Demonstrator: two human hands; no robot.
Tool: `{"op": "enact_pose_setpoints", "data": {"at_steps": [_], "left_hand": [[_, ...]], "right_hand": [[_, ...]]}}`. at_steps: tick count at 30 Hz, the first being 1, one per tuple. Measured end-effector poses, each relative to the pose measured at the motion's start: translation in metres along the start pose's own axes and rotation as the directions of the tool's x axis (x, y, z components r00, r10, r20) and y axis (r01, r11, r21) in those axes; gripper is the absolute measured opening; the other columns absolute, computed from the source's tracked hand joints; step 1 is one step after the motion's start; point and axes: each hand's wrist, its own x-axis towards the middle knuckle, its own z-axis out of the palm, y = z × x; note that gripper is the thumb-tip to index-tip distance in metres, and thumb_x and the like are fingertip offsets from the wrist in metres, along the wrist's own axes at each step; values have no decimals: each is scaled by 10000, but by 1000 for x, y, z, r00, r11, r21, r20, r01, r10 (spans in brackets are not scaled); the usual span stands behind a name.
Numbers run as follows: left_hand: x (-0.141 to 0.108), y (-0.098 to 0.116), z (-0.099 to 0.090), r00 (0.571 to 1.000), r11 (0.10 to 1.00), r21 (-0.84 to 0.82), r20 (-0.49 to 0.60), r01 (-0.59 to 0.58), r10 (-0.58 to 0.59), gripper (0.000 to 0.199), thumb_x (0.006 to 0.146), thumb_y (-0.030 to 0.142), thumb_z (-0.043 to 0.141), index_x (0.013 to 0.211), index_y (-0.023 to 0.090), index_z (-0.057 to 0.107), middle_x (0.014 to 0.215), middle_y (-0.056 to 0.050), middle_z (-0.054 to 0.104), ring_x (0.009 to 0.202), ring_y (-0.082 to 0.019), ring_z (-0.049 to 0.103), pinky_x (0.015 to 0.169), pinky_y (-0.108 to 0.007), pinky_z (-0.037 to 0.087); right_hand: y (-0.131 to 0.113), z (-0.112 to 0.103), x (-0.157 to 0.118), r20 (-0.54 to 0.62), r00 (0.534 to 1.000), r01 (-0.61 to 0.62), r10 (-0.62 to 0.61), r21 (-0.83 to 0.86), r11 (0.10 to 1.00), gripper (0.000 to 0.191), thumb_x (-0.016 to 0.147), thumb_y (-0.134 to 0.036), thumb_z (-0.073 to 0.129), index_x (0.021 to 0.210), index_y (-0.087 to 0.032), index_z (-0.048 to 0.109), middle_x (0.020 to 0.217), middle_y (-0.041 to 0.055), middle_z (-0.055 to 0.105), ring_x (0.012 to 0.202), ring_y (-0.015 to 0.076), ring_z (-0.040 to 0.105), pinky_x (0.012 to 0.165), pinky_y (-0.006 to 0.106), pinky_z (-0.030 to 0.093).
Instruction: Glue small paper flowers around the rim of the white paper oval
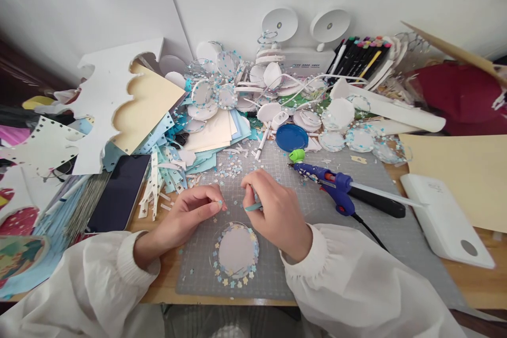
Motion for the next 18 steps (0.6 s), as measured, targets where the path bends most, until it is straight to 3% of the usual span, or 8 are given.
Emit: {"op": "enact_pose_setpoints", "data": {"at_steps": [3, 7, 10, 12, 16, 18], "left_hand": [[0, 0, 0, 1000, 1000, 8, 0, -1, 1, 179, 831, 304, 654, 745, 149, 682, 722, -24, 606, 666, -115, 500, 652, -228, 393], [0, -1, -1, 1000, 1000, -11, 7, -3, 3, 157, 835, 290, 652, 766, 153, 686, 724, -16, 610, 649, -106, 495, 648, -225, 388], [0, -2, -2, 1000, 1000, -20, 18, -5, 5, 140, 847, 272, 640, 782, 158, 688, 733, -12, 611, 651, -99, 492, 651, -219, 384], [0, -3, -2, 1000, 1000, -14, 19, -6, 7, 142, 848, 271, 640, 779, 156, 688, 737, -14, 613, 654, -98, 495, 651, -217, 381], [-1, -3, -3, 1000, 1000, 4, 6, -7, 7, 166, 839, 291, 649, 763, 148, 686, 734, -23, 615, 662, -110, 502, 644, -224, 376], [-1, -3, -3, 1000, 1000, 5, 13, -13, 13, 169, 847, 289, 641, 763, 150, 688, 735, -24, 615, 663, -108, 499, 642, -223, 368]], "right_hand": [[-1, -2, 0, -24, 999, 30, -27, 92, 995, 216, 809, -35, 448, 849, -216, 557, 824, 12, 627, 652, 117, 568, 589, 243, 390], [-5, -4, -2, -12, 999, 42, -40, 176, 983, 178, 841, -88, 497, 881, -224, 604, 646, -31, 571, 539, 96, 509, 544, 234, 383], [-9, -4, -4, -42, 997, -51, 66, 280, 959, 241, 895, -170, 493, 1109, -227, 587, 643, -33, 563, 498, 95, 470, 530, 236, 398], [-10, -4, -5, -105, 978, -119, 178, 420, 900, 261, 940, -221, 422, 1153, -222, 573, 740, 4, 599, 548, 112, 503, 530, 247, 411], [-6, -4, -2, -224, 924, -122, 309, 595, 794, 342, 963, -352, 329, 969, -211, 640, 936, 71, 613, 785, 191, 562, 670, 324, 461], [-2, -5, 0, -205, 919, -156, 338, 598, 786, 457, 961, -433, 272, 822, -216, 650, 838, 67, 602, 786, 209, 548, 700, 347, 443]]}}
